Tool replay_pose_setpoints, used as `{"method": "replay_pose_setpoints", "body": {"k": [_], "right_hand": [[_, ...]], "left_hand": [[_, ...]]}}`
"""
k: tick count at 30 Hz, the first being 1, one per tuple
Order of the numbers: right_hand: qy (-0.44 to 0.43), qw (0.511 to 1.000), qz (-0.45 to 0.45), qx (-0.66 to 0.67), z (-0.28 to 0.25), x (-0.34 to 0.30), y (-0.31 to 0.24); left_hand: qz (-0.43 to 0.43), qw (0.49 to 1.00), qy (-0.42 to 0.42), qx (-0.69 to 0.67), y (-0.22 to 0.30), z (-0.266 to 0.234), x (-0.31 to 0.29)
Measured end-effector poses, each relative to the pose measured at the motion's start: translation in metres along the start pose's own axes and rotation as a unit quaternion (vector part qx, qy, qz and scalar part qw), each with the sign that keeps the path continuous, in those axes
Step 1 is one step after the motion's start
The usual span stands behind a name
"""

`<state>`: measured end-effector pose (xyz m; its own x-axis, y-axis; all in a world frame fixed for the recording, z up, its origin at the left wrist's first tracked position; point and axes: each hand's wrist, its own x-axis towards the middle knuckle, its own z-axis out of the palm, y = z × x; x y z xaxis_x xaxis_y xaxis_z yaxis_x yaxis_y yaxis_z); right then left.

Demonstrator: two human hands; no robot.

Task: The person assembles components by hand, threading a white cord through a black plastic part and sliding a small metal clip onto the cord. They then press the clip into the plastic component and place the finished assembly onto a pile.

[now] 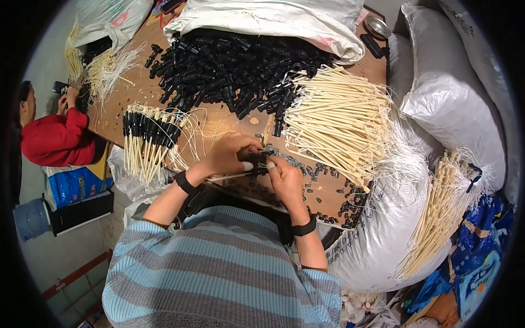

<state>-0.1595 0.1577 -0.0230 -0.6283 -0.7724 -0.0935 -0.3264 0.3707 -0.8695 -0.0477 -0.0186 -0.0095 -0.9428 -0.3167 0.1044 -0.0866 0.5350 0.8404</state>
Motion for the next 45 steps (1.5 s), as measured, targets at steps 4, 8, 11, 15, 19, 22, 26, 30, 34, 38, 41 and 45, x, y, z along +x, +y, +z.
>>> {"method": "replay_pose_setpoints", "body": {"k": [4, 8, 11, 15, 19, 22, 26, 30, 34, 38, 41, 45], "right_hand": [[-0.023, 0.998, -0.017, -0.052, 0.007, 0.004, 0.015], [-0.089, 0.992, 0.035, -0.080, 0.001, 0.005, -0.004], [-0.084, 0.994, 0.053, -0.048, 0.000, 0.004, -0.003], [-0.072, 0.996, 0.048, -0.024, 0.002, 0.001, -0.007], [-0.055, 0.997, 0.022, -0.051, 0.004, 0.001, -0.014], [-0.024, 0.998, -0.034, -0.040, 0.004, 0.001, -0.009], [0.014, 0.999, -0.003, -0.043, -0.002, -0.003, -0.005], [0.033, 0.995, 0.077, 0.056, -0.001, -0.003, 0.003], [0.023, 0.992, 0.084, 0.096, -0.003, -0.005, -0.001], [0.043, 0.985, 0.124, 0.116, -0.002, 0.002, 0.017], [0.020, 0.971, 0.128, 0.200, 0.006, 0.009, 0.009], [-0.014, 0.959, 0.108, 0.262, 0.006, 0.006, -0.003]], "left_hand": [[-0.028, 0.995, -0.044, 0.085, 0.004, 0.017, -0.014], [-0.054, 0.992, -0.063, 0.098, -0.005, 0.026, -0.019], [-0.066, 0.998, -0.013, 0.007, -0.010, 0.028, -0.023], [-0.020, 1.000, 0.021, 0.013, -0.005, 0.027, -0.020], [-0.086, 0.993, 0.021, -0.079, -0.005, 0.033, -0.016], [-0.135, 0.974, 0.014, -0.181, -0.004, 0.035, -0.012], [-0.134, 0.961, 0.032, -0.242, -0.008, 0.024, -0.002], [0.090, 0.986, 0.098, 0.105, -0.033, 0.014, 0.027], [0.122, 0.986, 0.012, 0.113, -0.055, 0.014, 0.038], [0.006, 0.996, 0.026, -0.082, -0.009, 0.019, 0.029], [0.057, 0.993, 0.051, -0.085, 0.018, 0.043, 0.009], [0.185, 0.977, 0.066, 0.084, 0.025, 0.046, -0.001]]}}
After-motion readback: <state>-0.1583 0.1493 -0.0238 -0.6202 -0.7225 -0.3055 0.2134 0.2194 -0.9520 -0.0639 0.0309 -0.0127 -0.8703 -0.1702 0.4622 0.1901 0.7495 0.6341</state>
